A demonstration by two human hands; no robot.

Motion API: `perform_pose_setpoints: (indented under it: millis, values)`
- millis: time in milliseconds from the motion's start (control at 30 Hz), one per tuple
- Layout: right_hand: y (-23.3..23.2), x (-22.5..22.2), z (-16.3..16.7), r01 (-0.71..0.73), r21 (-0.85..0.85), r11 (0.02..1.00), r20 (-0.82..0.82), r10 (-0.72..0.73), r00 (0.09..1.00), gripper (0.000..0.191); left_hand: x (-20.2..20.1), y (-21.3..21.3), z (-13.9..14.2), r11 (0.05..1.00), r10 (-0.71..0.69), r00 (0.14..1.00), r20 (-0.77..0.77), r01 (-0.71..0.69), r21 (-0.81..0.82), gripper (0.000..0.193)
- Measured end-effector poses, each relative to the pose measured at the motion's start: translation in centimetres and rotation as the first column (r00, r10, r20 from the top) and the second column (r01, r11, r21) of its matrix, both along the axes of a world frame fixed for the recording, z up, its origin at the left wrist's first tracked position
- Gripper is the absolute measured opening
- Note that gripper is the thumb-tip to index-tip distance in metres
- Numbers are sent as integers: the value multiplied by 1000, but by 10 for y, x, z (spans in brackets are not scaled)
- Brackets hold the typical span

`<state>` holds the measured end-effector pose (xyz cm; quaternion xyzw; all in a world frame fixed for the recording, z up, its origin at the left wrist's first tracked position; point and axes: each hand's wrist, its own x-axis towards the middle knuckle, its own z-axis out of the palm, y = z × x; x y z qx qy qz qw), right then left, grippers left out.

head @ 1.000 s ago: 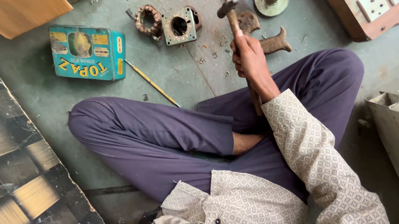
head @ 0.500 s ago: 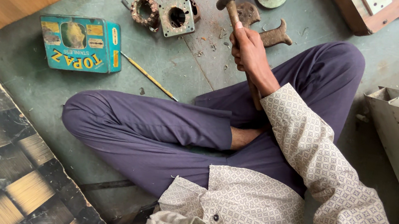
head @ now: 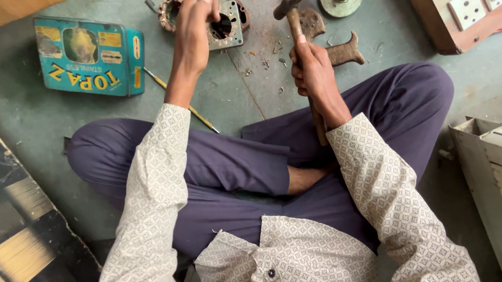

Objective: The person sits cross-legged on the floor of a repair workshop and uses a hammer to tap and work on a small metal housing and a circular motor-like component, repositioning the parts by hand between strikes and setting the hammer down at the end.

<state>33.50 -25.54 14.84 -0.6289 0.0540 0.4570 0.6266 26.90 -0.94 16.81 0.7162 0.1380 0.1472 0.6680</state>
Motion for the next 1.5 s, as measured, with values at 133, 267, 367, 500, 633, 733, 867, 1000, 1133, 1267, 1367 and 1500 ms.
perform_pose_setpoints:
  millis: [133, 267, 367, 500, 633, 733, 867, 1000, 1133, 1267, 1367, 1500]
  values:
    - [2, 0, 0, -10, -27, 1000, -10, 10, 1000, 44, -17, 1, -1, 792, 110, 989, 101, -148, 592, 29]
    - [6, -4, 1, -45, -42, 998, -46, 43, 998, 42, -17, 2, 3, 782, 216, 975, 54, -206, 588, 19]
    - [10, -6, 3, -69, -51, 996, -47, 67, 997, 43, -12, 6, 3, 849, 226, 973, 45, -220, 481, 16]
    - [10, -7, 5, -84, -54, 995, -35, 82, 996, 43, -10, 4, 6, 894, 215, 971, 104, -239, 380, 29]
    - [10, -6, 7, -70, -55, 996, -38, 68, 997, 43, -6, -5, 4, 960, 248, 962, 112, -260, 106, 36]
    - [10, -7, 10, -62, -62, 996, -52, 59, 997, 43, -4, -11, 1, 944, 273, 951, 148, -294, 148, 28]
    - [10, -7, 13, -70, -74, 995, -14, 69, 998, 42, 0, -16, 0, 942, 238, 962, 133, -262, 210, 17]
    - [10, -7, 14, -69, -65, 996, -18, 68, 998, 42, 2, -18, -1, 929, 237, 966, 103, -256, 268, 14]
    - [9, -7, 12, -75, -62, 995, -4, 74, 997, 42, 2, -18, -3, 897, 235, 965, 115, -261, 357, 14]
    - [8, -7, 9, -69, -51, 996, -10, 68, 998, 42, 1, -18, -4, 898, 225, 966, 127, -256, 358, 14]
    - [8, -6, 6, -66, -47, 997, -17, 65, 998, 42, 0, -18, -5, 849, 219, 965, 143, -261, 460, 16]
    - [7, -6, 1, -66, -61, 996, -9, 65, 998, 43, 0, -19, -10, 830, 229, 962, 151, -274, 485, 19]
